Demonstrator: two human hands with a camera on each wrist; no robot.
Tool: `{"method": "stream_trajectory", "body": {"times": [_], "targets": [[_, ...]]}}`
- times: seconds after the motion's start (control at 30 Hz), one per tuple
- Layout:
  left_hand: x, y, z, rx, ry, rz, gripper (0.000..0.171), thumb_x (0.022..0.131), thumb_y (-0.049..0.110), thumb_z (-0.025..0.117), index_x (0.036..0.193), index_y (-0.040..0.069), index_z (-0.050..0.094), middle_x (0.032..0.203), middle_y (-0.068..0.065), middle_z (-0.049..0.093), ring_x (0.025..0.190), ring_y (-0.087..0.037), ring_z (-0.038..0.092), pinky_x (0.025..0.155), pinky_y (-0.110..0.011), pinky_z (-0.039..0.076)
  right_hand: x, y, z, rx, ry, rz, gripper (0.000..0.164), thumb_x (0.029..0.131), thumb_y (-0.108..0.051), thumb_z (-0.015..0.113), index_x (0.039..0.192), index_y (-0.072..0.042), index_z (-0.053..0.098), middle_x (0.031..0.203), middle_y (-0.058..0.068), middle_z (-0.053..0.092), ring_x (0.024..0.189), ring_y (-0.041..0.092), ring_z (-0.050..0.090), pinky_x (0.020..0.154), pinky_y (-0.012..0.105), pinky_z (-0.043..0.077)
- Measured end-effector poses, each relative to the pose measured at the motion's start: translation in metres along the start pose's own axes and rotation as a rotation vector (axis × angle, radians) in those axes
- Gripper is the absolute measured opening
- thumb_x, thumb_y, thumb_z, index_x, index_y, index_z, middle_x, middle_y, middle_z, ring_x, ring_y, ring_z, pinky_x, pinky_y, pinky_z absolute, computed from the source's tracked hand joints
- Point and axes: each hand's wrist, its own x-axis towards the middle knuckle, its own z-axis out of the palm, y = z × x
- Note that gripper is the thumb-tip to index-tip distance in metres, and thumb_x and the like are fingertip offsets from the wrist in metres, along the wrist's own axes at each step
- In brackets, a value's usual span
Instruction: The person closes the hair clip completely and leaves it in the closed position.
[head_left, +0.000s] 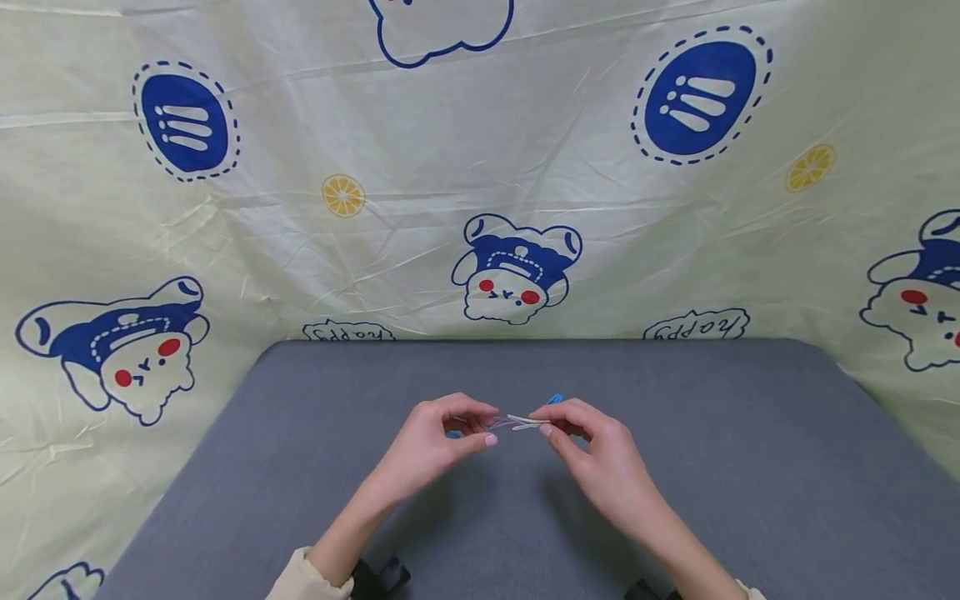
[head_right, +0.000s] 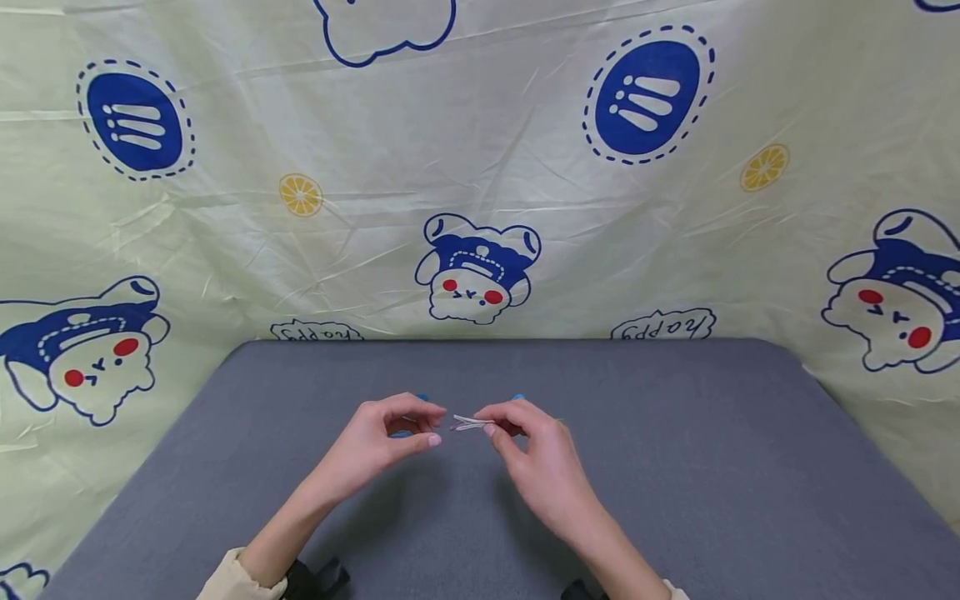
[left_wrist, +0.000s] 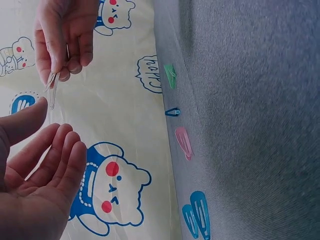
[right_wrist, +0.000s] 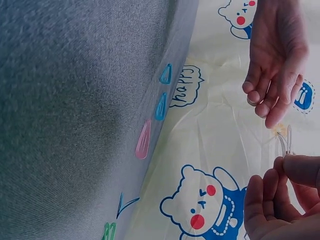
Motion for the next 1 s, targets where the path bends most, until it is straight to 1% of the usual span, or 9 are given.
{"method": "stream_trajectory", "body": {"times": [0.07, 0.17, 0.33, 0.43, 0.57, 0.67, 0.73, 0.83, 1.0], "targets": [[-0.001, 0.0, 0.001, 0.0, 0.007, -0.003, 0.025, 0.085, 0.016, 0.079, 0.11, 0.017, 0.073, 0.099, 0.01, 0.067, 0.085, -0.012, 0.063, 0.082, -0.037, 0.053, -0.001, 0.0, 0.0, 0.005, -0.001, 0.0, 0.019, 0.092, -0.011, 0.07, 0.106, -0.024, 0.072, 0.099, -0.009, 0.066, 0.087, 0.006, 0.061, 0.086, 0.035, 0.052], [-0.001, 0.001, 0.002, -0.001, 0.02, 0.006, 0.026, 0.085, 0.017, 0.079, 0.111, 0.018, 0.073, 0.1, 0.012, 0.067, 0.086, -0.011, 0.063, 0.083, -0.035, 0.053, -0.002, -0.001, 0.001, 0.002, 0.002, 0.005, 0.019, 0.092, -0.011, 0.07, 0.105, -0.024, 0.072, 0.098, -0.011, 0.065, 0.087, 0.005, 0.061, 0.086, 0.035, 0.052], [-0.003, 0.003, 0.008, -0.024, 0.024, 0.033, 0.026, 0.085, 0.018, 0.079, 0.111, 0.017, 0.073, 0.1, 0.013, 0.067, 0.087, -0.011, 0.063, 0.084, -0.036, 0.052, -0.003, -0.001, 0.002, 0.012, 0.0, 0.007, 0.018, 0.092, -0.011, 0.07, 0.105, -0.022, 0.073, 0.096, -0.011, 0.065, 0.086, 0.006, 0.06, 0.084, 0.034, 0.053], [-0.004, 0.004, 0.011, -0.023, 0.023, 0.039, 0.027, 0.085, 0.02, 0.079, 0.111, 0.015, 0.074, 0.1, 0.012, 0.067, 0.088, -0.011, 0.063, 0.086, -0.04, 0.052, -0.004, 0.0, 0.003, 0.019, -0.001, 0.004, 0.018, 0.092, -0.01, 0.07, 0.104, -0.023, 0.073, 0.096, -0.01, 0.065, 0.086, 0.007, 0.06, 0.083, 0.034, 0.053], [-0.005, 0.005, 0.014, -0.018, 0.031, 0.033, 0.028, 0.084, 0.021, 0.08, 0.11, 0.014, 0.074, 0.1, 0.005, 0.068, 0.088, -0.012, 0.062, 0.086, -0.043, 0.052, -0.005, 0.0, 0.005, 0.029, -0.007, -0.003, 0.018, 0.091, -0.011, 0.071, 0.105, -0.022, 0.073, 0.095, -0.013, 0.065, 0.086, 0.007, 0.061, 0.084, 0.033, 0.053], [-0.005, 0.004, 0.016, -0.013, 0.036, 0.036, 0.026, 0.083, 0.021, 0.081, 0.108, 0.018, 0.075, 0.1, 0.002, 0.069, 0.088, -0.012, 0.062, 0.084, -0.038, 0.053, -0.005, 0.001, 0.006, 0.045, -0.016, -0.011, 0.017, 0.092, -0.012, 0.071, 0.105, -0.021, 0.073, 0.095, -0.014, 0.065, 0.087, 0.007, 0.061, 0.085, 0.033, 0.052], [-0.005, 0.002, 0.017, -0.009, 0.039, 0.044, 0.025, 0.083, 0.022, 0.081, 0.107, 0.021, 0.076, 0.098, 0.004, 0.069, 0.087, -0.011, 0.062, 0.082, -0.034, 0.053, -0.005, 0.002, 0.008, 0.056, -0.019, -0.015, 0.016, 0.092, -0.012, 0.07, 0.104, -0.021, 0.073, 0.095, -0.012, 0.066, 0.087, 0.007, 0.062, 0.085, 0.033, 0.052], [-0.005, 0.0, 0.018, 0.011, 0.049, 0.063, 0.022, 0.083, 0.023, 0.081, 0.104, 0.023, 0.076, 0.097, 0.008, 0.069, 0.086, -0.01, 0.063, 0.079, -0.03, 0.053, -0.005, 0.003, 0.011, 0.083, -0.014, -0.025, 0.016, 0.093, -0.011, 0.069, 0.103, -0.022, 0.074, 0.096, -0.01, 0.067, 0.088, 0.008, 0.062, 0.085, 0.033, 0.052], [-0.005, -0.004, 0.021, 0.042, 0.062, 0.072, 0.015, 0.084, 0.017, 0.079, 0.098, 0.02, 0.077, 0.098, 0.012, 0.071, 0.085, -0.008, 0.063, 0.073, -0.031, 0.053, -0.007, 0.006, 0.015, 0.109, -0.008, -0.015, 0.014, 0.093, -0.014, 0.069, 0.102, -0.024, 0.073, 0.097, -0.011, 0.067, 0.09, 0.008, 0.062, 0.086, 0.033, 0.052]]}}
